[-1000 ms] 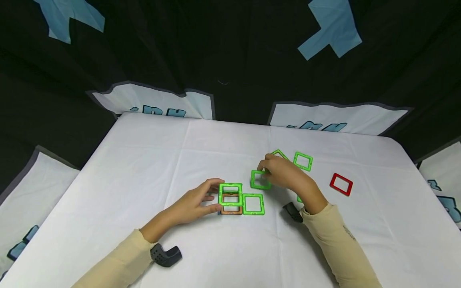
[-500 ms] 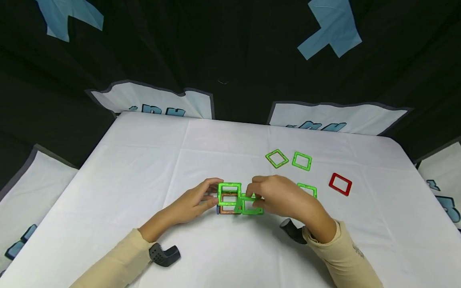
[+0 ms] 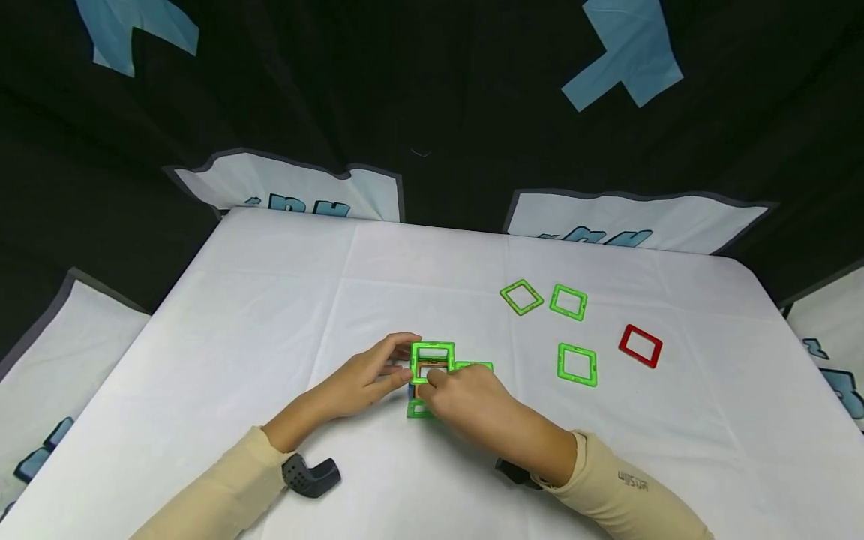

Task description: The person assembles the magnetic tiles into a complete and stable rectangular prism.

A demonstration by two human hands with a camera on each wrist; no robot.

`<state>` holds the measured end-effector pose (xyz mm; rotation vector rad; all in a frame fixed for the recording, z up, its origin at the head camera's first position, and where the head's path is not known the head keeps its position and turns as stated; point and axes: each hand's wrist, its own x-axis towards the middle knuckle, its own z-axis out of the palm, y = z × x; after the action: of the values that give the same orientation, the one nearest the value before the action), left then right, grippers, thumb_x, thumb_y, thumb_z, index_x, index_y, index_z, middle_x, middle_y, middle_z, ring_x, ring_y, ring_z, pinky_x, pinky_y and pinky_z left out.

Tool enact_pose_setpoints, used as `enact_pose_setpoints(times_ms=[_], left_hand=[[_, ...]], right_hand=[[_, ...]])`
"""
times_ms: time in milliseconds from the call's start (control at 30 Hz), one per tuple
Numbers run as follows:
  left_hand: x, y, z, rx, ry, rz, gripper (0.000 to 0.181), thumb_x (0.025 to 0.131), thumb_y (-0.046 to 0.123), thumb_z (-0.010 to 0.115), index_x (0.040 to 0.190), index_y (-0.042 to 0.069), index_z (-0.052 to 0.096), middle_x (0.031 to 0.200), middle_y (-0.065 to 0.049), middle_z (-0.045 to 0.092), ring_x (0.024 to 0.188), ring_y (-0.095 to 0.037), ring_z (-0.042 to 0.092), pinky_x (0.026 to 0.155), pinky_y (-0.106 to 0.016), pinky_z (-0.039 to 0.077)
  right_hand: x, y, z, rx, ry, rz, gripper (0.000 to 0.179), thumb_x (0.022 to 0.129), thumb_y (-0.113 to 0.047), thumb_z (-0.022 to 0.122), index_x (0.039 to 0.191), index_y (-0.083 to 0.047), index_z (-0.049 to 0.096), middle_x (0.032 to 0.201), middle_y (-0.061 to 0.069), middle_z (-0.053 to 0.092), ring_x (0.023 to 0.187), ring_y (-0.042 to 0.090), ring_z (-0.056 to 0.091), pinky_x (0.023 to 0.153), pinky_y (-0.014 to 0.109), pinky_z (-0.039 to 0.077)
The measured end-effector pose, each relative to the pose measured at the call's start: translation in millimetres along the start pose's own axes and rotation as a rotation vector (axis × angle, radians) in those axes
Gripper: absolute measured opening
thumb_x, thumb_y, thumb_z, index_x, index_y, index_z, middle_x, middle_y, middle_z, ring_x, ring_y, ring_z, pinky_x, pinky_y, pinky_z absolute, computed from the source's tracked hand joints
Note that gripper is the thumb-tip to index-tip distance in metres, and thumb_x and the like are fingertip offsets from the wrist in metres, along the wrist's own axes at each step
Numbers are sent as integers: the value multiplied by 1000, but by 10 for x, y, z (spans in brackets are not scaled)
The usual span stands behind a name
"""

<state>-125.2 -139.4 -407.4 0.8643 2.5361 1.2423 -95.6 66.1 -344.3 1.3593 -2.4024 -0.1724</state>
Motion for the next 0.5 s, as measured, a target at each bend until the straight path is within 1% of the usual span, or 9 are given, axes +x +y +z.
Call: enact_pose_setpoints(times_ms=[67, 200, 333, 500], left_hand=[[2, 0, -1, -1, 0, 0, 45, 96, 32, 46, 136, 21, 29, 129, -3, 50, 114, -18, 54, 93, -32, 49], [7, -3, -2, -2, -1, 4, 45, 96, 32, 46, 136, 22, 29, 128, -3, 51, 114, -18, 54, 93, -31, 49], [9, -6, -2, -1, 1, 4, 46, 95, 32, 46, 136, 21, 29, 128, -2, 51, 114, -17, 54, 93, -30, 49], [5, -6, -2, -4, 0, 4, 46, 95, 32, 46, 136, 21, 29, 127, -2, 52, 114, -17, 54, 93, -30, 49]], right_hand=[[1, -5, 15, -24, 13, 9, 16, 68, -9, 75, 66, -19, 61, 64, -7, 57, 43, 3, 44, 32, 18, 27], [3, -3, 36, -61, 36, 23, 16, 69, -12, 75, 65, -20, 62, 63, -7, 56, 44, 2, 43, 32, 18, 27], [2, -4, 28, -70, 48, 26, 17, 71, -13, 74, 65, -19, 60, 62, -7, 54, 43, 1, 41, 32, 18, 26], [-5, -10, 17, -80, 51, 40, 20, 70, -10, 73, 64, -17, 55, 60, -7, 53, 42, 0, 37, 32, 17, 23]])
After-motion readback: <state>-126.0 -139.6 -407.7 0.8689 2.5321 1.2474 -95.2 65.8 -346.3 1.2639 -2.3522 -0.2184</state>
